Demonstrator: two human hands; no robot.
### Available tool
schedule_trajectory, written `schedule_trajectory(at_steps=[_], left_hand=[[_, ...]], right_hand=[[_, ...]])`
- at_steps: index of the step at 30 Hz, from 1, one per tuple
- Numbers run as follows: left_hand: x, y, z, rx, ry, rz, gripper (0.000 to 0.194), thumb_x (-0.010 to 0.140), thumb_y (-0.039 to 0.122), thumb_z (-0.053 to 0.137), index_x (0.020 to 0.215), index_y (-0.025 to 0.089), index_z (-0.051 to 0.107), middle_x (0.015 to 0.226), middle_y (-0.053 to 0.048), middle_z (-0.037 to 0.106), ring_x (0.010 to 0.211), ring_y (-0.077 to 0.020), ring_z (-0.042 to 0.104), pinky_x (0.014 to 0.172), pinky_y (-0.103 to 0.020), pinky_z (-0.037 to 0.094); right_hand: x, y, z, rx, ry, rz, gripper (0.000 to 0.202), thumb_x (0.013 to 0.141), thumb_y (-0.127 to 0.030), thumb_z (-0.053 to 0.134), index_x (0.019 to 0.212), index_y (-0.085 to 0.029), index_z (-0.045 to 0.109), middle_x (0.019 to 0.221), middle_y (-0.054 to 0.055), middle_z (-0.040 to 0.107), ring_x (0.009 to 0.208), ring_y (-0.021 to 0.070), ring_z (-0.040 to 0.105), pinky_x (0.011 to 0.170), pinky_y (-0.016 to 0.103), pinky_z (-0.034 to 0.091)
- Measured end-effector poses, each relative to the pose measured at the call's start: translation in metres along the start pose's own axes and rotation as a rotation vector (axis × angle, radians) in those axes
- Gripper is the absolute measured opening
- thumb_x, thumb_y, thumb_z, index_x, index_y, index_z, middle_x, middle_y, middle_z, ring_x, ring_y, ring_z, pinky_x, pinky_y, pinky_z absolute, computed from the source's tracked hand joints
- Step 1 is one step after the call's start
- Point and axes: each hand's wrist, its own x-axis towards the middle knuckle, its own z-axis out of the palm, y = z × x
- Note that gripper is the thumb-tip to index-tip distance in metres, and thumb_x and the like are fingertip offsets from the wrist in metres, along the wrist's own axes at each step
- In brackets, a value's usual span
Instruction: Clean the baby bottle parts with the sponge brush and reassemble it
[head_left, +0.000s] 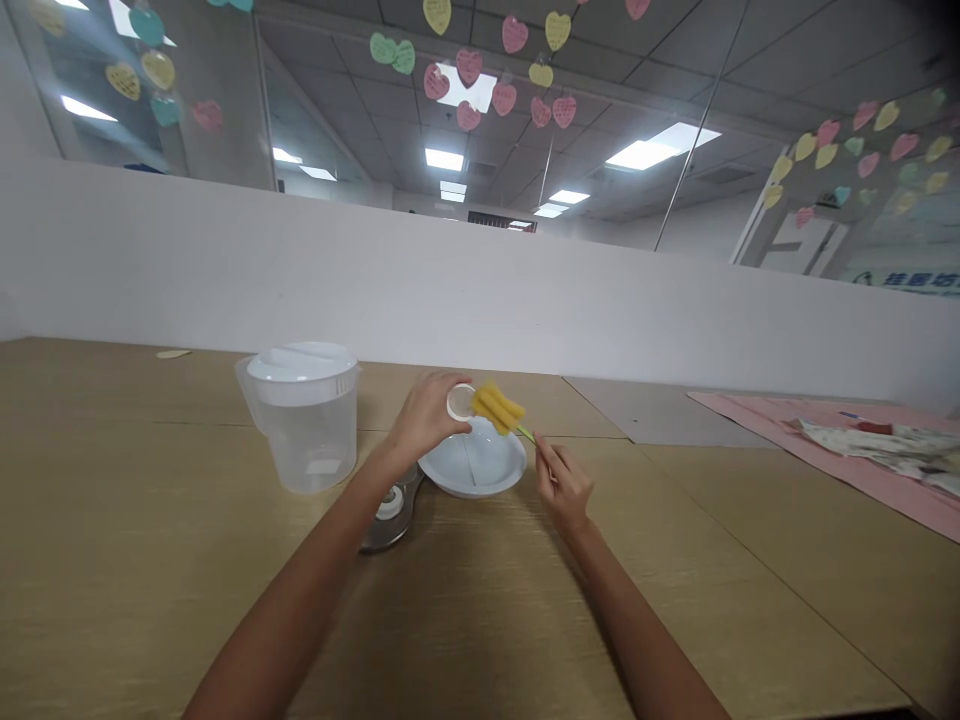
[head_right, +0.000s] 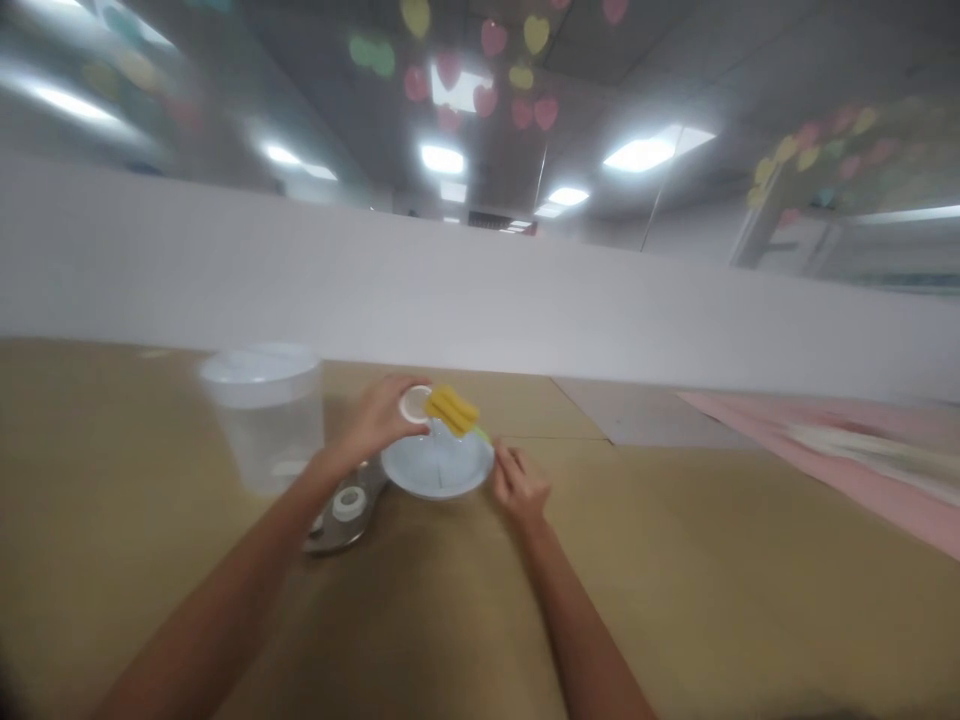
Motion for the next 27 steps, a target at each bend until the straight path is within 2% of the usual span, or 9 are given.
schedule_trajectory(at_steps=[5,9,12,16,19,21,25,27], left_hand=[[-0.001,-0.003,0.001,0.255,-0.005,0.140,0.038,0.066,0.016,0.065,0.103,0.015,0.059,0.101,-0.008,0.062,0.098,-0.0244,0.050,0.085,-0.037,0.039],[-0.003,0.002,0.007,0.474,-0.078,0.256,0.027,0.075,0.007,0.050,0.099,0.014,0.059,0.096,-0.009,0.061,0.093,-0.0234,0.049,0.081,-0.036,0.038],[-0.007,0.011,0.023,0.581,-0.150,0.333,0.021,0.079,0.005,0.044,0.091,0.012,0.060,0.089,-0.012,0.060,0.089,-0.0238,0.049,0.076,-0.036,0.036],[-0.015,0.023,0.050,0.639,-0.253,0.395,0.015,0.079,0.008,0.048,0.087,0.012,0.060,0.086,-0.011,0.060,0.090,-0.0243,0.050,0.073,-0.035,0.034],[-0.017,0.023,0.061,0.667,-0.242,0.374,0.016,0.080,0.008,0.047,0.089,0.012,0.060,0.088,-0.011,0.061,0.089,-0.0237,0.050,0.073,-0.035,0.033],[-0.016,0.018,0.060,0.694,-0.189,0.324,0.018,0.081,0.009,0.046,0.092,0.012,0.059,0.089,-0.011,0.061,0.090,-0.0240,0.050,0.074,-0.036,0.033],[-0.011,0.007,0.044,0.730,-0.129,0.198,0.020,0.081,0.006,0.043,0.091,0.012,0.060,0.093,-0.012,0.061,0.092,-0.0236,0.051,0.075,-0.036,0.034],[-0.009,0.003,0.032,0.720,-0.122,0.119,0.023,0.079,0.003,0.043,0.092,0.011,0.061,0.095,-0.013,0.061,0.094,-0.0247,0.051,0.076,-0.036,0.035]], right_hand=[[0.000,0.005,-0.005,-0.121,-0.001,-0.132,0.028,0.082,-0.023,0.049,0.104,-0.026,0.065,0.081,0.005,0.065,0.070,0.0122,0.058,0.065,0.024,0.040],[0.003,0.001,-0.009,-0.207,-0.009,-0.220,0.027,0.080,-0.025,0.053,0.105,-0.028,0.065,0.079,0.003,0.065,0.065,0.0119,0.055,0.062,0.025,0.037],[0.005,-0.009,-0.007,-0.255,-0.015,-0.258,0.026,0.081,-0.026,0.053,0.103,-0.027,0.066,0.076,0.003,0.065,0.061,0.0112,0.053,0.059,0.026,0.034],[0.006,-0.025,0.000,-0.269,-0.070,-0.263,0.027,0.081,-0.026,0.050,0.103,-0.026,0.066,0.071,0.003,0.063,0.059,0.0110,0.050,0.057,0.026,0.031],[0.008,-0.024,0.000,-0.259,-0.051,-0.265,0.027,0.081,-0.025,0.051,0.103,-0.023,0.066,0.066,0.002,0.061,0.058,0.0110,0.048,0.056,0.026,0.030],[0.009,-0.015,-0.003,-0.256,-0.040,-0.268,0.025,0.080,-0.025,0.052,0.100,-0.022,0.067,0.063,0.001,0.059,0.057,0.0108,0.048,0.056,0.025,0.030],[0.009,0.011,-0.008,-0.236,-0.067,-0.219,0.021,0.080,-0.027,0.051,0.089,-0.021,0.069,0.058,0.001,0.056,0.056,0.0093,0.048,0.056,0.022,0.031],[0.009,0.022,-0.010,-0.281,-0.083,-0.075,0.024,0.081,-0.028,0.049,0.088,-0.021,0.070,0.058,0.001,0.057,0.056,0.0091,0.050,0.055,0.021,0.031]])
